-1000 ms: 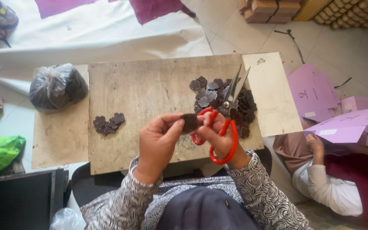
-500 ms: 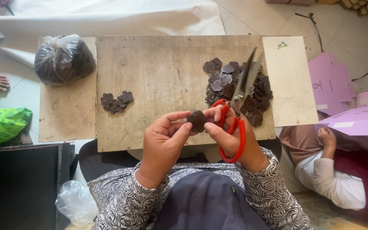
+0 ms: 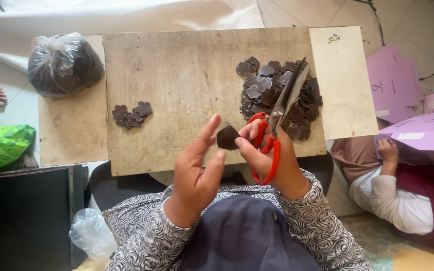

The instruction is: The person uses red-handled scissors to trim the edges of small dark brown flower-shaped pieces. They hold each piece in the left hand and cut with the right hand, placing finished pieces into a growing pile on the wooden board.

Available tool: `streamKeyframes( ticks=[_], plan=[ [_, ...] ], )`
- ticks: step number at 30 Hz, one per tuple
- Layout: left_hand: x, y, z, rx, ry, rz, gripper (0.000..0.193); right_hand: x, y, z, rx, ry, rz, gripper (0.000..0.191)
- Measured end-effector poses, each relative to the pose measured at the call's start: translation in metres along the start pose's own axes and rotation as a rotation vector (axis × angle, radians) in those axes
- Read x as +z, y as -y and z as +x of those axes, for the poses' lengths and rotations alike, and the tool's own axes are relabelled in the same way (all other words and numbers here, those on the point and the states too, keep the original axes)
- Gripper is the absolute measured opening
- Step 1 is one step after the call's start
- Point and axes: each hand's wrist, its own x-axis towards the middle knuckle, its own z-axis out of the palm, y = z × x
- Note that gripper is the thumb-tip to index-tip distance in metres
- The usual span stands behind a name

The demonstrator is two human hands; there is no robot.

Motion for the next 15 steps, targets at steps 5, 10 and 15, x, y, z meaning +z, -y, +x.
streamKeyframes(
  ticks=[5, 10, 15],
  plan=[
    [0.015, 0.018, 0.009, -0.441, 0.04, -0.76, 0.061, 0.013, 0.003, -0.006, -0.155, 0.064, -0.141, 0.023],
    [0.008, 0.025, 0.01, -0.514, -0.025, -1.076, 0.062, 0.013, -0.002, -0.005, -0.108, 0.098, 0.034, 0.009],
    [0.004, 0.024, 0.012, -0.534, -0.062, -1.173, 0.064, 0.01, -0.011, -0.001, -0.077, 0.023, 0.037, 0.018]
  ],
)
